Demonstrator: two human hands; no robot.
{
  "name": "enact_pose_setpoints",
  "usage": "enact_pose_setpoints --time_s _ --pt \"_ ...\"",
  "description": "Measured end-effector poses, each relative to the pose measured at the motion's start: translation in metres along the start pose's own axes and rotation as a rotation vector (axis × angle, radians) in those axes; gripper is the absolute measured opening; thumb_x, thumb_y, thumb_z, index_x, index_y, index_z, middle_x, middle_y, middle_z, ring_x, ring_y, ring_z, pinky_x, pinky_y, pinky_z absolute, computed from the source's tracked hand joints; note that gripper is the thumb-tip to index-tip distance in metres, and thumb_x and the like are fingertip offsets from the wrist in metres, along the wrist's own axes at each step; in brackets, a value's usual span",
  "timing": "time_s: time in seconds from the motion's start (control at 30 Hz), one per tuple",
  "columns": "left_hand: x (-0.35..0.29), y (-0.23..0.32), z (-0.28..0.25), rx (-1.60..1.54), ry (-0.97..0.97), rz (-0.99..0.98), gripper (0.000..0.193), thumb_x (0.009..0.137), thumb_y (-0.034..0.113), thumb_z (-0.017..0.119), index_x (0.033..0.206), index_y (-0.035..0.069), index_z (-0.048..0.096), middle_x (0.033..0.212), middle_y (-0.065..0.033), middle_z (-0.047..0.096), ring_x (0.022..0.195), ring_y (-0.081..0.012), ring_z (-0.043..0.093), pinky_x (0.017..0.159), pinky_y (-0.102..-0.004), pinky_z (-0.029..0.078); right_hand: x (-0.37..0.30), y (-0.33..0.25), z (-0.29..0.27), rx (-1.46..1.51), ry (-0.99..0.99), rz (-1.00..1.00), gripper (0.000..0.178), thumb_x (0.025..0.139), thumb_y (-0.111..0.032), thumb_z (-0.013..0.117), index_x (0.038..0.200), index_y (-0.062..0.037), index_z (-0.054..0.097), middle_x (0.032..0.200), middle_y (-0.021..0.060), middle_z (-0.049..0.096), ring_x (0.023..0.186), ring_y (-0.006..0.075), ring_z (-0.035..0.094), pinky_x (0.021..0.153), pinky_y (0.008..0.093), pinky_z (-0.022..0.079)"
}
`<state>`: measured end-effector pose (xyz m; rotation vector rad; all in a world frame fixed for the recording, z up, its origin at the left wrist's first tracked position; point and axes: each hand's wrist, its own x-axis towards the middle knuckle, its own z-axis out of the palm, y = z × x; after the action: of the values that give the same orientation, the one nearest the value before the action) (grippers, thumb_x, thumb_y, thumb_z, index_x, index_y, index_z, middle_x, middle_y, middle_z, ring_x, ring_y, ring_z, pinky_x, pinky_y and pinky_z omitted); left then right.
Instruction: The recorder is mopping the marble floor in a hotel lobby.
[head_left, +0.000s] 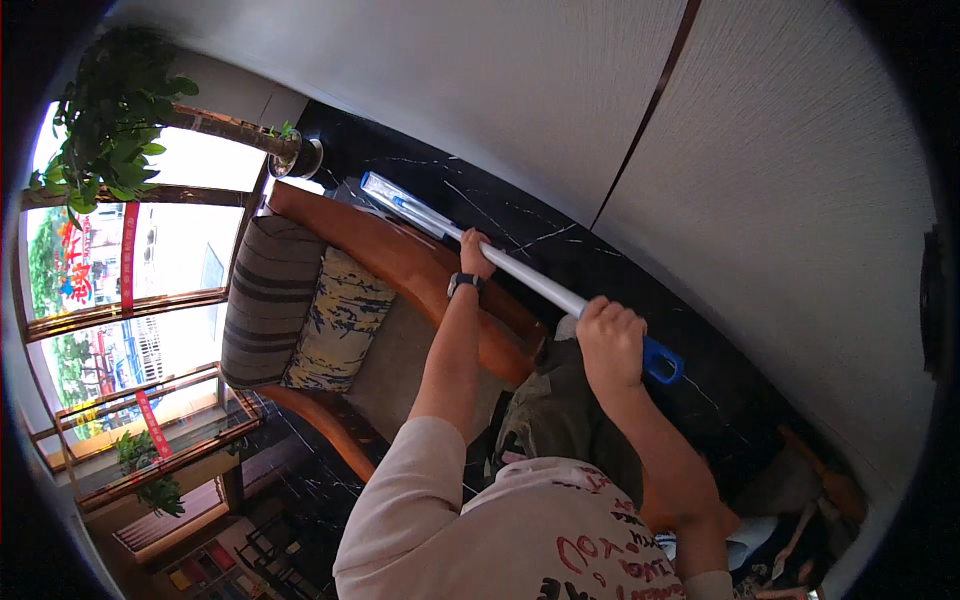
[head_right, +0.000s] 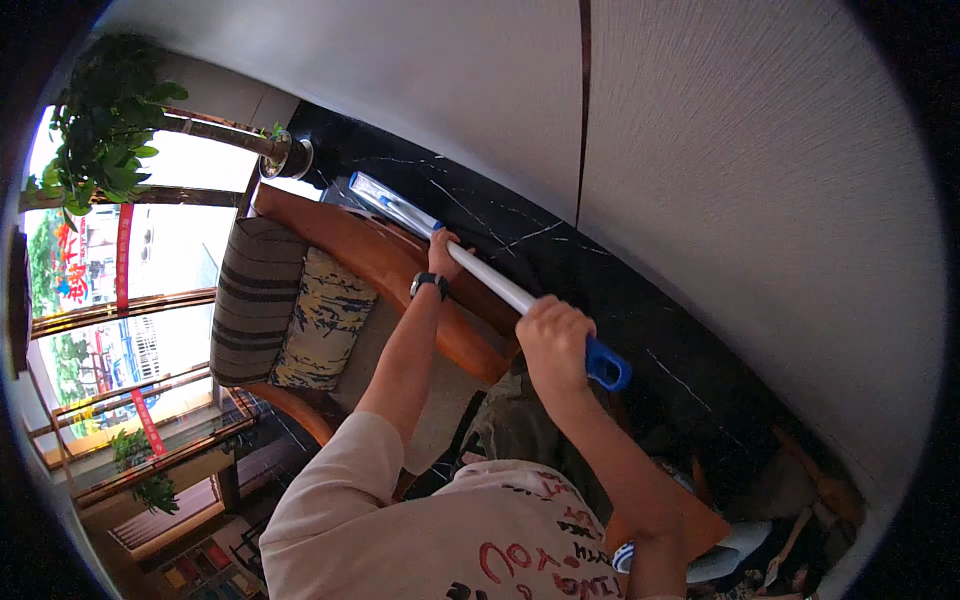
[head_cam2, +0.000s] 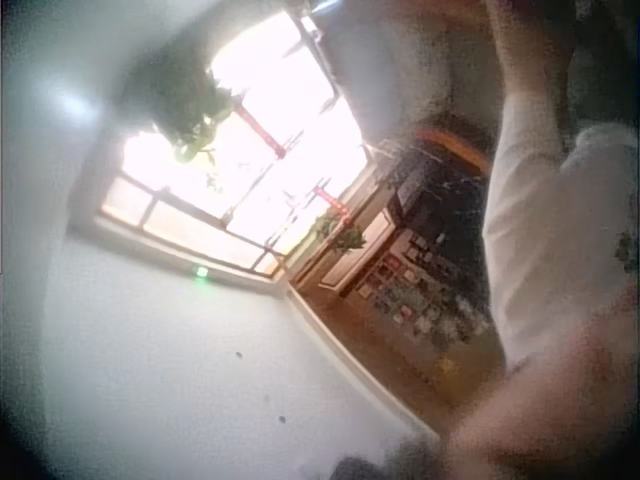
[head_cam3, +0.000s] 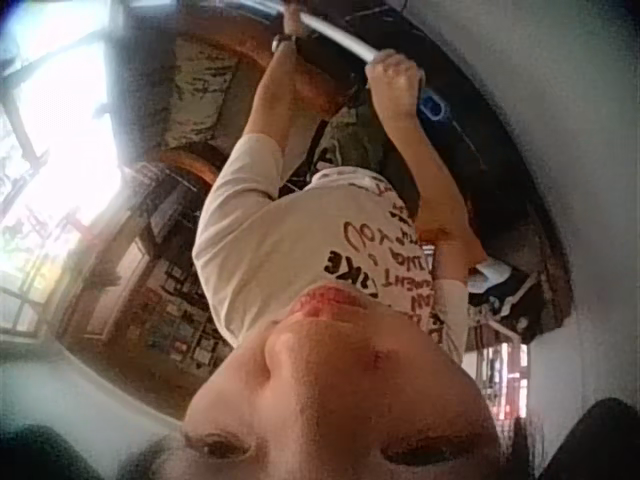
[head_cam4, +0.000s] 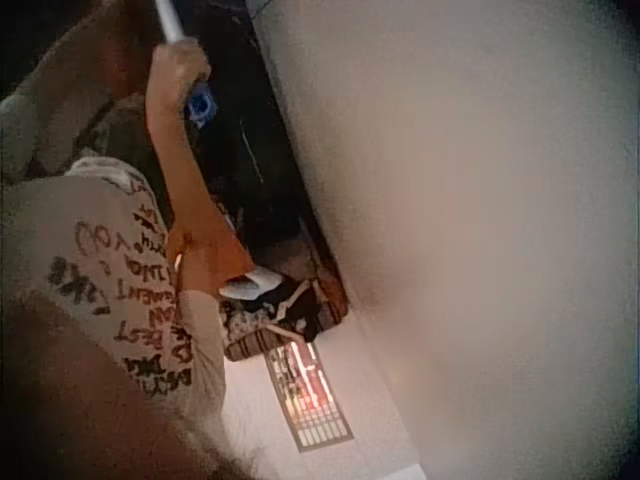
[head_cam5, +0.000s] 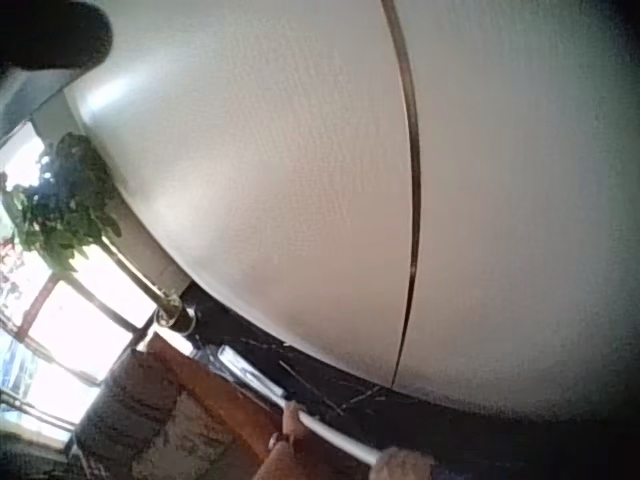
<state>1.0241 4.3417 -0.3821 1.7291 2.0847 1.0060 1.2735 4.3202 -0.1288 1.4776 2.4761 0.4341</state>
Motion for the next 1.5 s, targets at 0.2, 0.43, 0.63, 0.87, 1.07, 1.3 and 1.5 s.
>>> enact_pose_setpoints --time_s 0.2,0.43,0.63,0.87,1.07,1.3,1.5 --pt "-0.002 0.054 0.049 -0.008 0.145 -0.084 0.022 0.058 0.012 0.063 0.059 0.004 0.042 0.067 -0.0144 0.043 0.070 -0.0316 0.043 0.061 -0.0378 0.036 -0.012 0.068 0.002 0.098 -0.133 0.031 0.012 0.069 -0.016 0.050 0.076 -0.0056 0.050 0.065 0.0047 0.050 0.062 0.0156 0.051 0.056 0.0250 0.037" --pt "-0.008 0.180 0.098 -0.213 0.244 -0.104 0.019 0.061 0.003 0.057 0.067 0.002 0.039 0.076 -0.0160 0.038 0.074 -0.0328 0.039 0.072 -0.0404 0.031 -0.052 0.169 -0.022 0.099 -0.106 0.102 0.024 0.068 -0.004 0.051 0.092 -0.0060 0.052 0.071 0.0080 0.052 0.068 0.0178 0.052 0.064 0.0291 0.040" --pt "-0.058 0.262 0.095 -0.155 -0.049 -0.075 0.021 0.061 0.010 0.060 0.069 0.003 0.041 0.076 -0.0128 0.040 0.079 -0.0308 0.039 0.073 -0.0418 0.030 -0.140 0.212 -0.038 -0.036 -0.234 0.222 0.039 0.059 -0.002 0.060 0.096 -0.0079 0.050 0.081 0.0080 0.052 0.075 0.0180 0.052 0.071 0.0306 0.041" --pt "-0.143 0.344 0.099 -0.254 -0.410 0.110 0.025 0.056 0.010 0.061 0.073 0.004 0.044 0.078 -0.0109 0.042 0.082 -0.0289 0.040 0.075 -0.0395 0.030 -0.262 0.265 -0.049 -0.122 -0.381 0.345 0.045 0.056 -0.003 0.063 0.098 -0.0080 0.049 0.085 0.0073 0.051 0.080 0.0186 0.051 0.073 0.0310 0.041" --pt "-0.217 0.427 0.076 -0.404 -0.654 0.275 0.026 0.053 0.007 0.061 0.074 0.003 0.047 0.073 -0.0097 0.045 0.077 -0.0268 0.043 0.071 -0.0366 0.031 -0.385 0.324 -0.076 -0.205 -0.298 0.381 0.045 0.054 -0.002 0.062 0.096 -0.0063 0.050 0.092 0.0099 0.051 0.084 0.0242 0.049 0.073 0.0343 0.039" --pt "-0.259 0.431 0.081 -0.447 -0.788 0.243 0.026 0.052 0.004 0.062 0.074 0.003 0.048 0.074 -0.0101 0.047 0.077 -0.0267 0.044 0.072 -0.0356 0.032 -0.448 0.321 -0.057 -0.323 -0.370 0.401 0.044 0.055 -0.003 0.060 0.097 -0.0067 0.048 0.094 0.0118 0.050 0.083 0.0260 0.049 0.072 0.0344 0.038" --pt "-0.253 0.368 0.074 -0.364 -0.614 0.272 0.027 0.051 0.004 0.061 0.075 0.005 0.048 0.075 -0.0095 0.047 0.080 -0.0270 0.043 0.075 -0.0372 0.031 -0.400 0.267 -0.035 -0.187 -0.460 0.382 0.049 0.054 -0.008 0.061 0.101 -0.0067 0.046 0.086 0.0095 0.050 0.076 0.0241 0.049 0.068 0.0330 0.039"
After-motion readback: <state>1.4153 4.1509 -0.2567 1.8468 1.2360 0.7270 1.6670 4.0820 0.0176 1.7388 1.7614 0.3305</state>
